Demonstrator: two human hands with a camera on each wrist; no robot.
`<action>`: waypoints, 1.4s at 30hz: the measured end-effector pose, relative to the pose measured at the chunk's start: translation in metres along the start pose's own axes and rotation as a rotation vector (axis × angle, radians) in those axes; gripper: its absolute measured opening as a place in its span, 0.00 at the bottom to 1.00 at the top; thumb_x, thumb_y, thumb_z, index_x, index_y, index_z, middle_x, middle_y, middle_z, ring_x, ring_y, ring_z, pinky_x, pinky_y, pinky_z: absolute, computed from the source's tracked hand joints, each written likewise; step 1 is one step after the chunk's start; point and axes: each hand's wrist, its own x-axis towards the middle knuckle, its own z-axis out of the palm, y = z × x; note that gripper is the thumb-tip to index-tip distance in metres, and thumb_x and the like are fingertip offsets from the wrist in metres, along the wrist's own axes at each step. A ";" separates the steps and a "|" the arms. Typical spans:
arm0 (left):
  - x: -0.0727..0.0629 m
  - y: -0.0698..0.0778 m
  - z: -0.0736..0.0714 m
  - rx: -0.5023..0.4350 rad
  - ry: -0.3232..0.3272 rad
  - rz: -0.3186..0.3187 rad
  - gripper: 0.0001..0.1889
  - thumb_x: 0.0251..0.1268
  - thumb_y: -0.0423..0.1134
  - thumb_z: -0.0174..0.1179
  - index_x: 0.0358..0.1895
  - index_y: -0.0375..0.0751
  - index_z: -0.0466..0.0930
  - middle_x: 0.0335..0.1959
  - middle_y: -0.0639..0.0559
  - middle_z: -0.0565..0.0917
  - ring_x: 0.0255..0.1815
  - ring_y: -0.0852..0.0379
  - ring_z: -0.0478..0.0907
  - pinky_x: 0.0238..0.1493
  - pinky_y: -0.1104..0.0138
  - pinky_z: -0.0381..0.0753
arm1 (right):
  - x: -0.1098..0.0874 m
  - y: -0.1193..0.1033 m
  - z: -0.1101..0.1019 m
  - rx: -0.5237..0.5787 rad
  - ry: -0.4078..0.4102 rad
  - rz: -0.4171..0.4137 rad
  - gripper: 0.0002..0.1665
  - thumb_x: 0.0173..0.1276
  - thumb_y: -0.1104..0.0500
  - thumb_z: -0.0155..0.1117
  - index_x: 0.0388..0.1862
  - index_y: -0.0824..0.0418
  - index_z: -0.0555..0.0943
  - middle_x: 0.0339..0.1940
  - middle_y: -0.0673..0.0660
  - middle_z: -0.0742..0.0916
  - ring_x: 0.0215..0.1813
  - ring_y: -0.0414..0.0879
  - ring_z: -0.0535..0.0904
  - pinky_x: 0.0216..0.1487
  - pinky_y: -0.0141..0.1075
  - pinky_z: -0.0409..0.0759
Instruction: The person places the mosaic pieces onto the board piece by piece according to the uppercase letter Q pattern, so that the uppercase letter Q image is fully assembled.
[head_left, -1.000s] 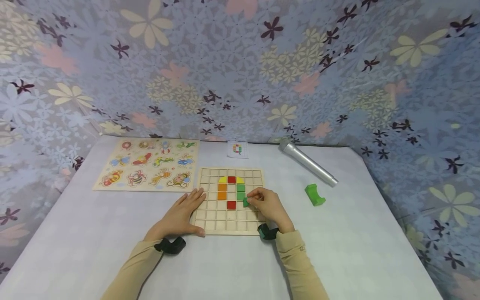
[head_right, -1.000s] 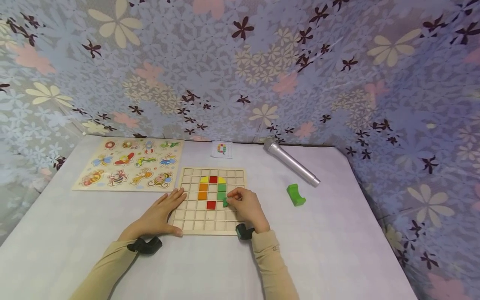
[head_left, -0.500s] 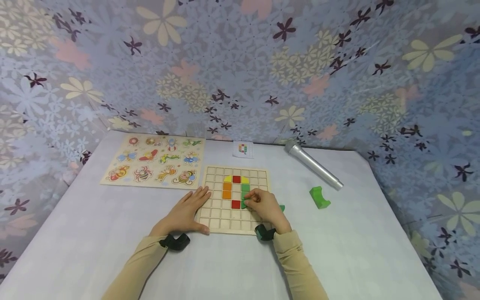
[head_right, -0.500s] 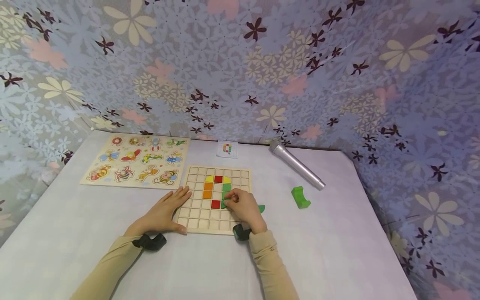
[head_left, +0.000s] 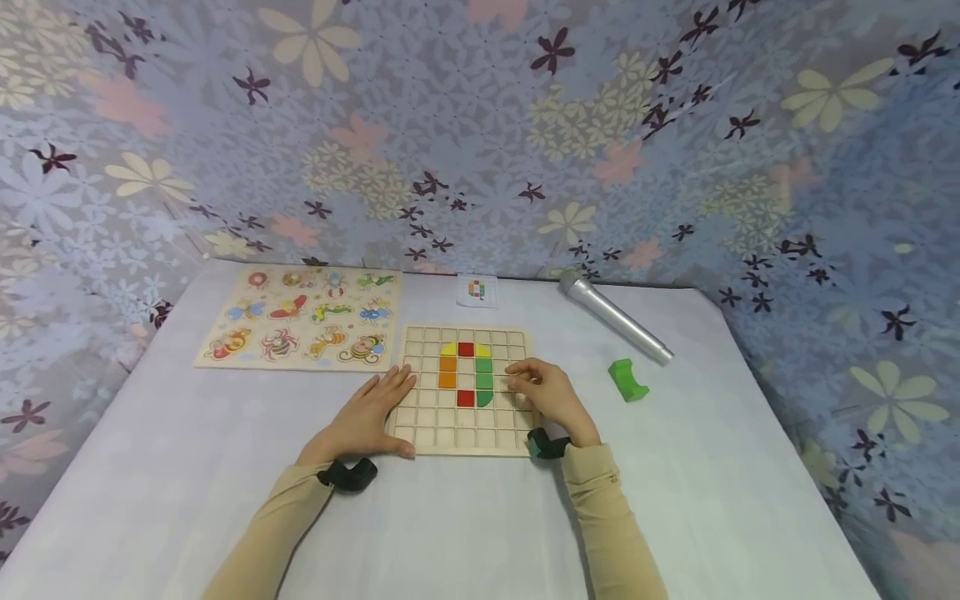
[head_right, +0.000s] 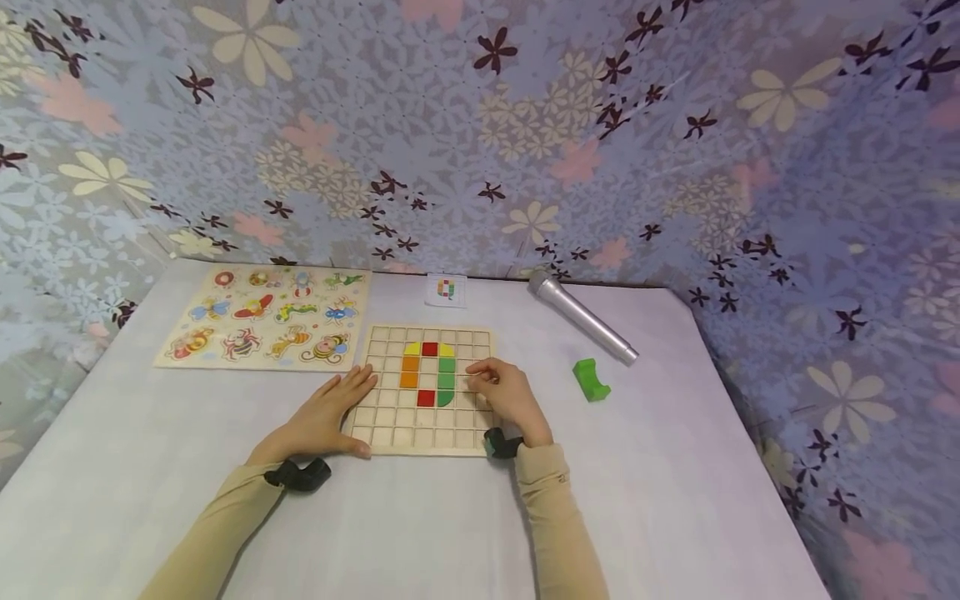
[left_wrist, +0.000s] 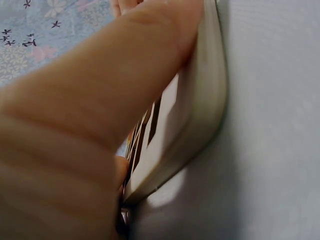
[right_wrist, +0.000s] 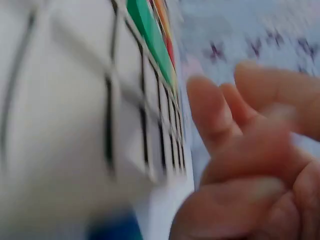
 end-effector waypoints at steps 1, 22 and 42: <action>0.000 -0.001 0.000 0.007 -0.003 -0.008 0.60 0.41 0.60 0.74 0.75 0.34 0.53 0.79 0.40 0.51 0.80 0.40 0.45 0.78 0.44 0.45 | 0.000 0.005 -0.006 0.007 0.008 0.003 0.14 0.69 0.58 0.62 0.50 0.62 0.82 0.39 0.59 0.87 0.37 0.46 0.79 0.37 0.33 0.79; 0.004 0.002 0.007 0.002 0.003 -0.038 0.61 0.39 0.62 0.74 0.75 0.35 0.53 0.79 0.39 0.51 0.80 0.39 0.46 0.77 0.44 0.45 | -0.017 0.049 -0.036 -0.082 0.010 0.094 0.27 0.53 0.69 0.71 0.55 0.58 0.81 0.46 0.58 0.87 0.30 0.44 0.70 0.31 0.30 0.71; 0.001 0.006 -0.001 -0.016 0.014 -0.027 0.61 0.37 0.61 0.75 0.74 0.34 0.56 0.78 0.39 0.52 0.79 0.39 0.47 0.77 0.44 0.45 | -0.007 0.042 -0.031 0.198 0.192 0.288 0.15 0.66 0.58 0.66 0.49 0.64 0.81 0.30 0.51 0.84 0.26 0.38 0.76 0.27 0.27 0.75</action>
